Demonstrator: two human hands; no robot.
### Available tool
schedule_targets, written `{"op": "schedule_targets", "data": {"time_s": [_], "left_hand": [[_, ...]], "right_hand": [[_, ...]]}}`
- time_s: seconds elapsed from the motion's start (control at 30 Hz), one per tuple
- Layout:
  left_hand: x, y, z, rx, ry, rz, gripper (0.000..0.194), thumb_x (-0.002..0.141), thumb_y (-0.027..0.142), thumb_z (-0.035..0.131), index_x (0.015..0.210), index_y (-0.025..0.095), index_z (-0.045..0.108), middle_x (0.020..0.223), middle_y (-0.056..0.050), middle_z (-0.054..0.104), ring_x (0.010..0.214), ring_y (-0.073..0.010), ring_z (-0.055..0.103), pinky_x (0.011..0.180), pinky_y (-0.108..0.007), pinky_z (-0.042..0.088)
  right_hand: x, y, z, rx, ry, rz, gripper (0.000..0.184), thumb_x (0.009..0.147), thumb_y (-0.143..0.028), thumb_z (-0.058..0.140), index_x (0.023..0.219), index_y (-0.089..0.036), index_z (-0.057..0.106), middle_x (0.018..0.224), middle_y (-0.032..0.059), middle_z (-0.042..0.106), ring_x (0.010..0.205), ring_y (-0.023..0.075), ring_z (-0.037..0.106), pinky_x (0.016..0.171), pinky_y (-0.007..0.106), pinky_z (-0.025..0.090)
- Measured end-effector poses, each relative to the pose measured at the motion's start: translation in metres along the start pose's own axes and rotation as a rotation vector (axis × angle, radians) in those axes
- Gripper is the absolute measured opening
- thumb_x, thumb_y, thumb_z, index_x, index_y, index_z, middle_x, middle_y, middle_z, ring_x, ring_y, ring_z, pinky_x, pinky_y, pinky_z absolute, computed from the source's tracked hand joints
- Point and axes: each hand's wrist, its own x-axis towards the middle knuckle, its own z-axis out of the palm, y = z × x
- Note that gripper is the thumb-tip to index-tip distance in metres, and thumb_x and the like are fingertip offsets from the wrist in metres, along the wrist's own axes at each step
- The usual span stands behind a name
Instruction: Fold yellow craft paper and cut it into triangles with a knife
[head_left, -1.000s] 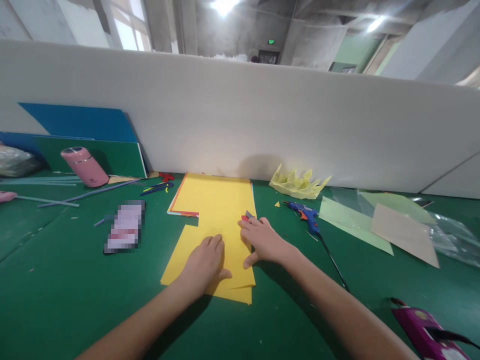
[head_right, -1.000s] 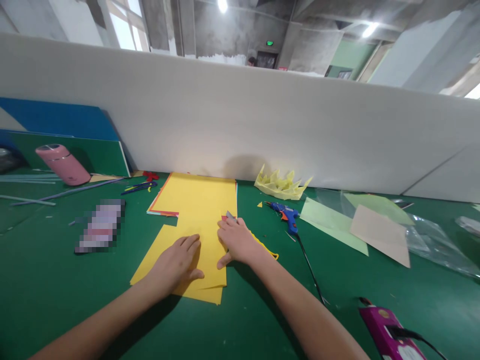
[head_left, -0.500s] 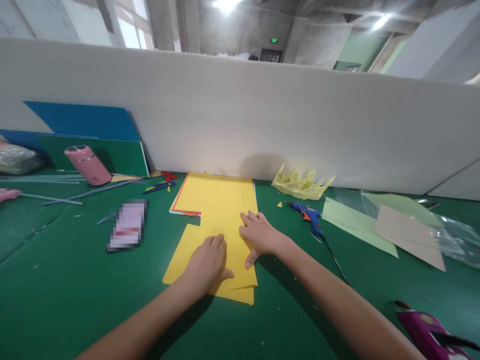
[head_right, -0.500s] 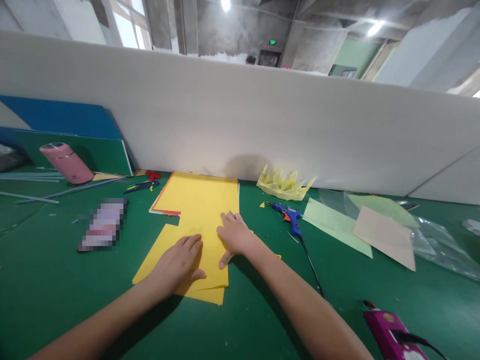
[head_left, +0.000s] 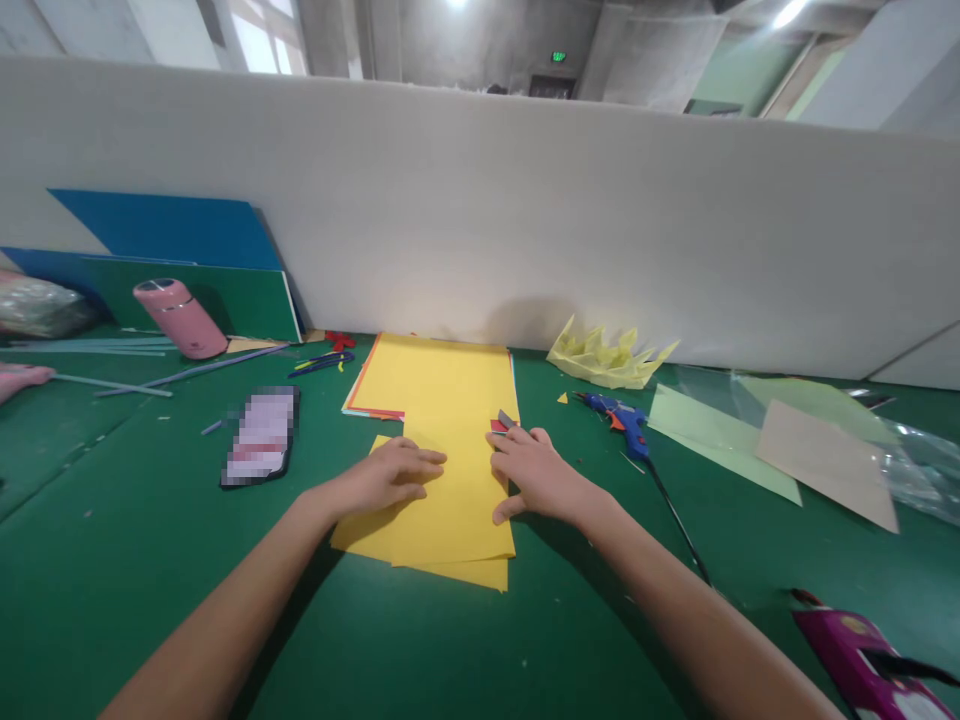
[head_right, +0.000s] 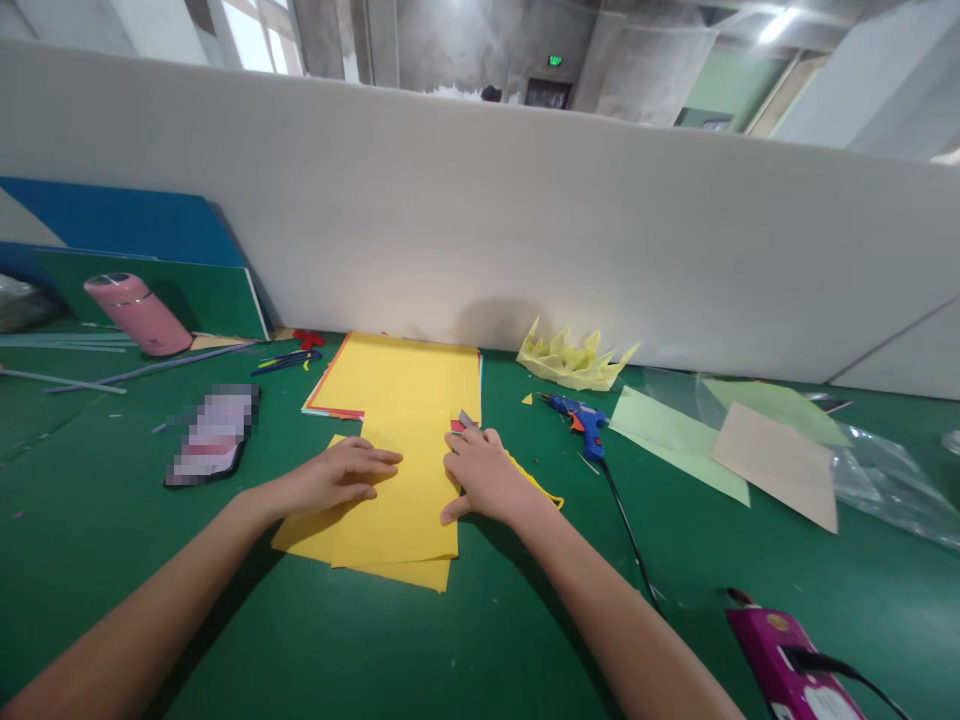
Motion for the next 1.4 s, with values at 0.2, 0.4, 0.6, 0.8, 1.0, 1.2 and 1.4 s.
{"op": "schedule_targets", "data": {"time_s": [0.2,0.4,0.6,0.8,1.0,1.2,1.4], "left_hand": [[-0.002,0.004,0.001,0.008,-0.034,-0.021,0.043,0.081,0.03,0.065,0.124,0.031,0.057,0.138,-0.001,0.051,0.121,-0.0246,0.044,0.1,-0.042,0.037],[-0.003,0.009,0.001,0.015,-0.053,-0.066,0.054,0.075,0.035,0.073,0.125,0.028,0.055,0.141,-0.003,0.048,0.125,-0.0257,0.041,0.102,-0.041,0.034],[-0.003,0.01,0.0,0.029,-0.048,-0.083,0.054,0.073,0.031,0.074,0.123,0.028,0.056,0.141,-0.002,0.048,0.126,-0.0261,0.04,0.102,-0.042,0.034],[-0.001,0.016,0.003,0.052,0.004,-0.079,0.047,0.073,0.034,0.074,0.116,0.024,0.058,0.136,-0.003,0.052,0.123,-0.0265,0.042,0.1,-0.041,0.036],[0.005,0.028,0.017,0.161,0.145,-0.045,0.023,0.078,0.033,0.069,0.094,0.019,0.059,0.118,-0.007,0.06,0.109,-0.0263,0.051,0.092,-0.041,0.042],[0.004,0.048,0.024,0.04,0.101,0.138,0.016,0.089,0.017,0.046,0.099,0.02,0.059,0.115,-0.01,0.059,0.118,-0.0221,0.049,0.099,-0.038,0.04],[0.001,0.067,0.031,0.034,-0.119,0.238,0.057,0.08,0.055,0.06,0.129,0.028,0.052,0.142,-0.008,0.046,0.139,-0.0345,0.023,0.112,-0.054,0.016]], "right_hand": [[-0.013,-0.006,0.008,0.124,0.083,0.014,0.039,0.065,-0.053,0.076,0.077,-0.019,0.061,0.128,0.0111,0.057,0.113,0.0301,0.05,0.089,0.044,0.035],[-0.026,-0.011,0.012,0.231,0.114,0.058,0.036,0.064,-0.045,0.08,0.077,-0.02,0.058,0.13,0.0096,0.058,0.106,0.0286,0.052,0.086,0.044,0.036],[-0.052,-0.021,0.018,0.357,0.138,0.081,0.019,0.08,-0.037,0.069,0.074,-0.02,0.061,0.117,0.0065,0.066,0.095,0.0232,0.055,0.081,0.038,0.034],[-0.075,-0.036,0.019,0.278,0.101,0.005,0.033,0.093,-0.033,0.049,0.067,-0.02,0.064,0.084,0.0051,0.071,0.08,0.0196,0.053,0.075,0.036,0.029],[-0.076,-0.031,0.025,0.34,0.253,-0.079,0.042,0.094,-0.035,0.041,0.061,-0.02,0.061,0.059,0.0026,0.061,0.072,0.0174,0.053,0.076,0.035,0.033],[-0.069,0.003,0.044,0.276,0.609,0.315,0.027,0.092,-0.032,0.041,0.092,-0.021,0.065,0.102,0.0096,0.068,0.1,0.0264,0.058,0.09,0.044,0.038],[-0.065,0.021,0.063,0.201,0.46,0.44,0.042,0.09,-0.021,0.036,0.129,-0.015,0.05,0.128,0.0145,0.057,0.113,0.0288,0.054,0.095,0.047,0.042]]}}
